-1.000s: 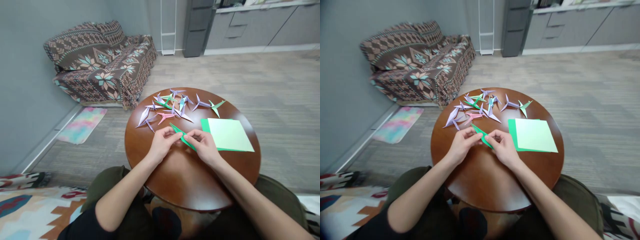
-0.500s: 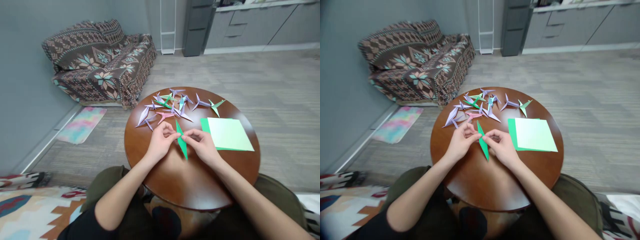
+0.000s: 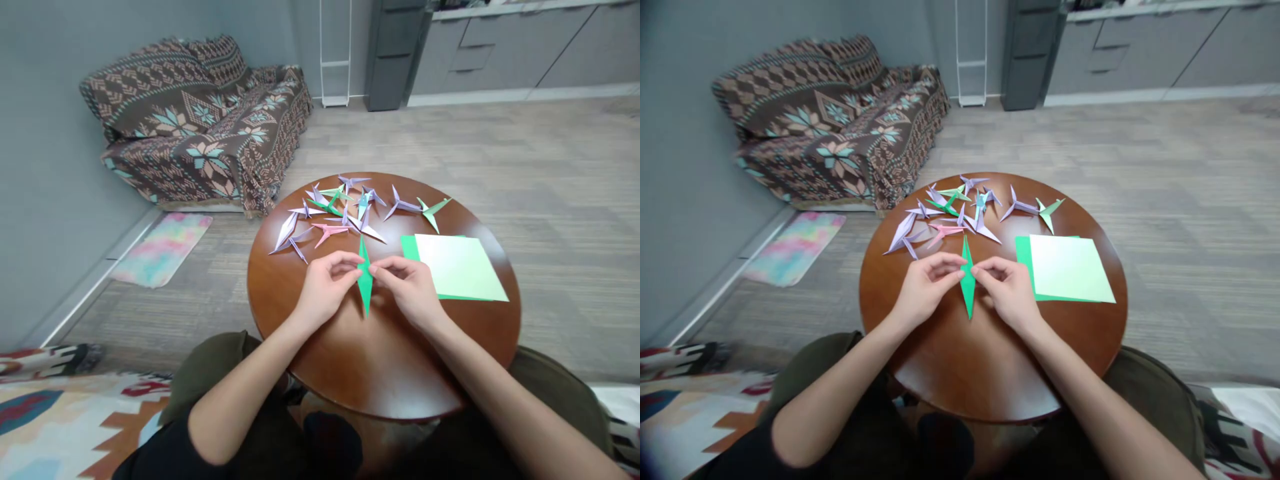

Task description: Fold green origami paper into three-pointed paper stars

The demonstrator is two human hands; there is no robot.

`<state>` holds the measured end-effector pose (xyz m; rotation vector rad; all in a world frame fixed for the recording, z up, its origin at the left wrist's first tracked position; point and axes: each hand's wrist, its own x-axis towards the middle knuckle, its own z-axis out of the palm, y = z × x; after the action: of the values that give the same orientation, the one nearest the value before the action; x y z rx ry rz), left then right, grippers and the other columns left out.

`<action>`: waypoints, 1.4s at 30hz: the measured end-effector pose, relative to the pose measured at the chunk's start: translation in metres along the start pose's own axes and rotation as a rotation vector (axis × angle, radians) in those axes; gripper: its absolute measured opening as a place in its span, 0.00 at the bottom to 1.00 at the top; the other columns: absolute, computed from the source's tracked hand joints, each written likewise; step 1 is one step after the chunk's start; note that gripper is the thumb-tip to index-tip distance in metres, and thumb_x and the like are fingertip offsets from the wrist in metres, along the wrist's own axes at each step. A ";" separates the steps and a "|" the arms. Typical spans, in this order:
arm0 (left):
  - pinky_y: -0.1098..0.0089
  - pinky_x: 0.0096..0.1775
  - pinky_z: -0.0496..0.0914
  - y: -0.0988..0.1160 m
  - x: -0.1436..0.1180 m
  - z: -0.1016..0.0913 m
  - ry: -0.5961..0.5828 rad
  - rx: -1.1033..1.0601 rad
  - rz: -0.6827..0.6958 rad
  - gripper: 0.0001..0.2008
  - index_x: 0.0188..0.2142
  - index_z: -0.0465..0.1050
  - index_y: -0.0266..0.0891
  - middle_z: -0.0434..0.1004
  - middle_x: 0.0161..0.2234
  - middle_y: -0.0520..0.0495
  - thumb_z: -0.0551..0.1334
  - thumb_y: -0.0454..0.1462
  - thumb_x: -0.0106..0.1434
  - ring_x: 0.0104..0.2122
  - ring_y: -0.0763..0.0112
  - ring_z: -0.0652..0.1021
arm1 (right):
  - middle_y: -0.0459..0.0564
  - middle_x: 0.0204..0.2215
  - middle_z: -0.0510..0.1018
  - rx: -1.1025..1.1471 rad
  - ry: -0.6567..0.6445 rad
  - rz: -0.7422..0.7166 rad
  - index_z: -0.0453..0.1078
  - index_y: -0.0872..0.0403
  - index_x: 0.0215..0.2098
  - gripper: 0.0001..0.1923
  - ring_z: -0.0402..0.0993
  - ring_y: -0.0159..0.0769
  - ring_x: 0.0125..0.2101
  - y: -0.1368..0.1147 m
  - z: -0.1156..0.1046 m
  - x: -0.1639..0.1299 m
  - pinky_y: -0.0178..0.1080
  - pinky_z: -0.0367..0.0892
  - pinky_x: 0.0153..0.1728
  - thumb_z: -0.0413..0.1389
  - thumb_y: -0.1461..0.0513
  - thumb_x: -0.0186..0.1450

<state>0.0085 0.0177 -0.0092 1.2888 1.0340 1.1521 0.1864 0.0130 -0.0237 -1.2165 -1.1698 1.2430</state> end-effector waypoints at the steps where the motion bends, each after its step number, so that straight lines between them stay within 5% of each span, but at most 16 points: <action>1: 0.65 0.46 0.80 0.000 0.000 0.001 0.006 -0.011 0.007 0.10 0.40 0.82 0.35 0.88 0.39 0.43 0.73 0.36 0.58 0.39 0.63 0.86 | 0.48 0.25 0.83 0.011 0.013 0.019 0.79 0.53 0.29 0.14 0.75 0.35 0.25 0.000 0.000 0.000 0.39 0.71 0.31 0.71 0.52 0.58; 7: 0.62 0.48 0.79 0.002 0.001 0.002 0.006 -0.026 -0.008 0.07 0.33 0.86 0.36 0.89 0.37 0.42 0.74 0.38 0.58 0.39 0.60 0.86 | 0.42 0.22 0.81 0.200 0.015 0.011 0.68 0.50 0.34 0.24 0.76 0.34 0.23 -0.006 0.001 0.003 0.37 0.71 0.29 0.77 0.55 0.49; 12: 0.62 0.54 0.75 0.005 0.001 -0.004 -0.125 -0.183 -0.123 0.12 0.41 0.88 0.38 0.89 0.41 0.43 0.74 0.36 0.57 0.43 0.59 0.86 | 0.41 0.21 0.77 0.186 0.021 -0.070 0.76 0.51 0.33 0.15 0.71 0.30 0.23 -0.007 0.000 0.004 0.35 0.66 0.28 0.74 0.56 0.54; 23: 0.58 0.60 0.72 0.009 0.003 -0.013 -0.199 -0.455 -0.287 0.20 0.45 0.87 0.39 0.89 0.46 0.40 0.80 0.34 0.51 0.48 0.59 0.86 | 0.46 0.33 0.85 0.282 -0.175 -0.037 0.82 0.48 0.37 0.12 0.80 0.36 0.34 -0.015 -0.007 0.000 0.39 0.77 0.39 0.74 0.54 0.58; 33: 0.57 0.58 0.75 0.010 0.001 -0.015 -0.247 -0.351 -0.253 0.21 0.46 0.86 0.38 0.89 0.46 0.39 0.80 0.32 0.51 0.51 0.53 0.86 | 0.47 0.31 0.84 0.134 -0.167 -0.101 0.79 0.50 0.31 0.15 0.81 0.37 0.33 -0.018 -0.009 0.002 0.40 0.78 0.40 0.76 0.54 0.54; 42: 0.59 0.53 0.79 0.013 -0.001 -0.013 -0.196 -0.291 -0.252 0.19 0.40 0.87 0.36 0.89 0.41 0.39 0.82 0.36 0.48 0.43 0.56 0.88 | 0.51 0.34 0.87 0.083 -0.232 -0.112 0.81 0.51 0.31 0.14 0.84 0.40 0.34 -0.021 -0.015 0.002 0.42 0.80 0.39 0.76 0.54 0.55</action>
<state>-0.0049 0.0183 0.0037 0.9880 0.8226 0.9252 0.2020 0.0155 -0.0029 -0.9510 -1.3217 1.3593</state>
